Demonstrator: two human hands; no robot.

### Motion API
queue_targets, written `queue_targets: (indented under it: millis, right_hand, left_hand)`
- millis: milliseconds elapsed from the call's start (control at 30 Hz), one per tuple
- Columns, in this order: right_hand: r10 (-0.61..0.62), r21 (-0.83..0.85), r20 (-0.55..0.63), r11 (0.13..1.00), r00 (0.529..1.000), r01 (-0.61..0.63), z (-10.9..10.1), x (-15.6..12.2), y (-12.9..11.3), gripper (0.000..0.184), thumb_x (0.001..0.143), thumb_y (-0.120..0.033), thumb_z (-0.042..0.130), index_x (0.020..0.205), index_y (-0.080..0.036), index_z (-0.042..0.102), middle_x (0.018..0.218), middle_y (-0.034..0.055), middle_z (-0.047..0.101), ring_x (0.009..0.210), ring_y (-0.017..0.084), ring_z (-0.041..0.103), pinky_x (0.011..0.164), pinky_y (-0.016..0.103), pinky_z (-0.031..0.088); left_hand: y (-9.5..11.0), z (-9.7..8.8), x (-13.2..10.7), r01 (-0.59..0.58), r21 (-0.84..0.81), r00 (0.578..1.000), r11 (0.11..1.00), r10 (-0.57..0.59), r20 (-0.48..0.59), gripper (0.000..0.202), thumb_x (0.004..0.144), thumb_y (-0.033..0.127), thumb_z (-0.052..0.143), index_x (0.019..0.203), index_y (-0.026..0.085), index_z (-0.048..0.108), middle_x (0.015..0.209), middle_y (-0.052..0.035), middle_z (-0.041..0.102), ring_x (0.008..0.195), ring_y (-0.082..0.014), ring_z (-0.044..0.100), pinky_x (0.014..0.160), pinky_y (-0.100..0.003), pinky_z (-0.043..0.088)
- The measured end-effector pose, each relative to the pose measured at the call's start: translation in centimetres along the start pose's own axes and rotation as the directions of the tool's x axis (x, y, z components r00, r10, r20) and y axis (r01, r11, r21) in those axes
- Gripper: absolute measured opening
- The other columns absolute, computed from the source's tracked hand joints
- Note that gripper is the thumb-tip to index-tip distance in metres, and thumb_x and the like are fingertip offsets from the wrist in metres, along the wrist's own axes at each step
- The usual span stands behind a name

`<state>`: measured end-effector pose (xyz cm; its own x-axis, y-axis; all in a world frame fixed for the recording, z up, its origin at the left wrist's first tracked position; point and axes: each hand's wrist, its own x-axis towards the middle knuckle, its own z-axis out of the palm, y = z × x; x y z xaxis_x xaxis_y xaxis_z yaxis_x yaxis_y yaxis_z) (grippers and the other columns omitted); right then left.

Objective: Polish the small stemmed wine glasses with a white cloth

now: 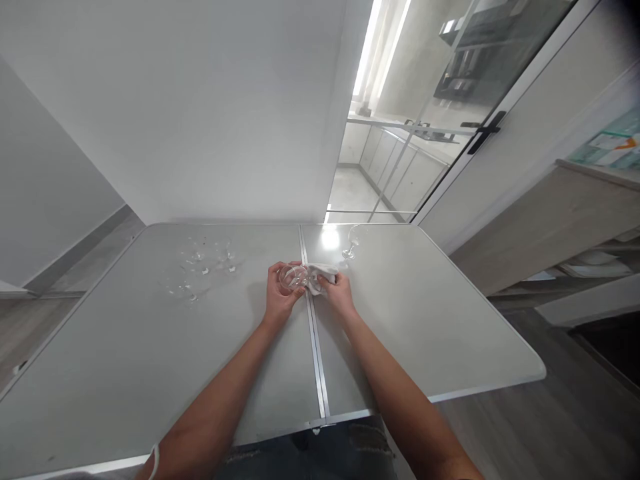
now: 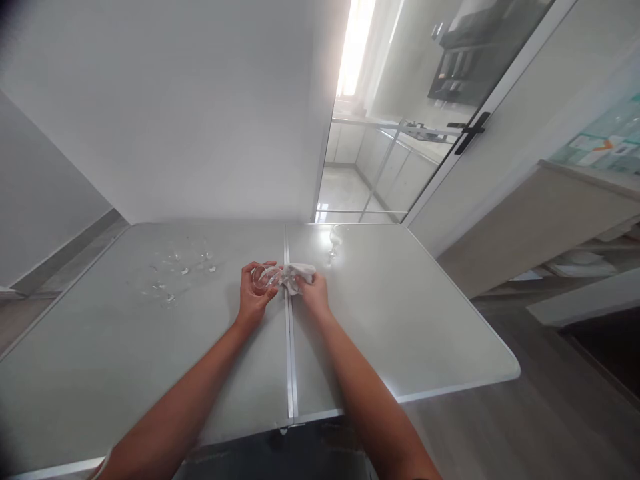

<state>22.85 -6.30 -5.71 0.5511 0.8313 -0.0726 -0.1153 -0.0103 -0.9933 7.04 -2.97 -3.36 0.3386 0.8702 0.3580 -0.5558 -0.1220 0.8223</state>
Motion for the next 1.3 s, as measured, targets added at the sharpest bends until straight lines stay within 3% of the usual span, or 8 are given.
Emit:
queue_targets:
  millis: [133, 300, 433, 633, 833, 1067, 1167, 1300]
  right_hand:
    - [0.023, 0.077, 0.179, 0.996, 0.984, -0.038, 0.3, 0.2, 0.3, 0.027, 0.071, -0.036, 0.077, 0.092, -0.02, 0.073, 0.092, 0.0057, 0.073, 0.083, 0.021, 0.066, 0.073, 0.034, 0.053]
    - [0.106, 0.067, 0.089, 0.991, 0.99, -0.113, -0.7, 0.4, 0.3, 0.038, 0.055, -0.034, 0.089, 0.085, -0.016, 0.075, 0.082, 0.0065, 0.073, 0.073, 0.021, 0.064, 0.069, 0.035, 0.052]
    - [0.084, 0.098, 0.042, 0.991, 0.996, -0.088, -0.9, 0.3, -0.2, 0.044, 0.052, -0.034, 0.093, 0.088, -0.015, 0.076, 0.09, 0.0087, 0.076, 0.078, 0.023, 0.067, 0.073, 0.037, 0.055]
    - [0.036, 0.079, 0.235, 0.995, 0.971, -0.056, -0.3, 0.5, 0.0, 0.041, 0.061, -0.036, 0.087, 0.095, -0.017, 0.077, 0.092, 0.007, 0.076, 0.081, 0.022, 0.067, 0.078, 0.035, 0.053]
    - [0.046, -0.048, 0.047, 0.998, 0.998, -0.044, -1.3, 0.7, 0.5, 0.047, 0.05, -0.041, 0.093, 0.085, -0.013, 0.076, 0.083, 0.0087, 0.074, 0.071, 0.023, 0.065, 0.067, 0.036, 0.053]
    - [-0.285, -0.364, -0.077, 0.9, 0.955, 0.239, -1.6, 0.0, -1.5, 0.04, 0.073, -0.053, 0.078, 0.08, -0.015, 0.067, 0.074, 0.0049, 0.067, 0.07, 0.02, 0.06, 0.067, 0.032, 0.051]
    - [-0.472, -0.404, 0.095, 0.786, 0.876, 0.467, -1.2, -0.8, -2.6, 0.034, 0.09, -0.044, 0.063, 0.108, -0.016, 0.066, 0.098, 0.0078, 0.071, 0.088, 0.022, 0.065, 0.083, 0.036, 0.053]
    - [-0.431, -0.282, 0.554, 0.708, 0.712, 0.648, -0.5, -1.8, -2.8, 0.054, 0.096, -0.028, 0.051, 0.149, -0.022, 0.044, 0.133, 0.0088, 0.065, 0.115, 0.024, 0.064, 0.099, 0.039, 0.05]
  left_hand:
    - [-0.2, -0.1, 0.0, 0.002, -0.001, 1.0, 1.0, -0.002, 0.005, 0.066, 0.07, 0.037, 0.089, 0.12, 0.029, 0.045, 0.132, -0.0109, 0.059, 0.121, -0.0261, 0.064, 0.104, -0.045, 0.05]
    - [-0.8, -0.1, -0.3, -0.021, 0.05, 0.996, 0.999, 0.016, 0.093, 0.064, 0.069, 0.029, 0.09, 0.117, 0.027, 0.048, 0.13, -0.0111, 0.061, 0.12, -0.0267, 0.064, 0.102, -0.043, 0.052]
    - [-0.6, -0.2, -0.3, -0.015, 0.038, 0.998, 0.999, 0.013, 0.055, 0.065, 0.071, 0.032, 0.089, 0.118, 0.028, 0.044, 0.131, -0.01, 0.06, 0.121, -0.0268, 0.065, 0.105, -0.045, 0.05]
    - [-0.5, -0.4, -0.3, -0.02, 0.032, 0.999, 0.999, 0.019, 0.049, 0.064, 0.073, 0.032, 0.087, 0.121, 0.027, 0.046, 0.132, -0.0113, 0.06, 0.121, -0.0267, 0.064, 0.105, -0.044, 0.05]
    - [-1.1, -0.4, -0.4, -0.071, 0.051, 0.993, 0.996, 0.065, 0.101, 0.062, 0.073, 0.03, 0.087, 0.12, 0.026, 0.047, 0.131, -0.0112, 0.059, 0.121, -0.0271, 0.064, 0.105, -0.045, 0.05]
    - [-0.8, -0.4, -0.2, -0.06, 0.025, 0.998, 0.998, 0.06, -0.004, 0.061, 0.079, 0.036, 0.083, 0.124, 0.028, 0.043, 0.134, -0.0116, 0.055, 0.125, -0.0272, 0.062, 0.108, -0.047, 0.048]
    - [-0.9, -0.2, -0.2, -0.027, -0.007, 0.999, 1.0, 0.027, 0.022, 0.059, 0.079, 0.038, 0.082, 0.123, 0.027, 0.044, 0.134, -0.012, 0.056, 0.127, -0.028, 0.06, 0.108, -0.047, 0.048]
    - [-1.0, -0.2, -0.2, -0.028, -0.021, 0.999, 0.999, 0.029, 0.023, 0.064, 0.079, 0.041, 0.082, 0.128, 0.026, 0.043, 0.135, -0.0137, 0.057, 0.128, -0.0273, 0.058, 0.109, -0.045, 0.047]
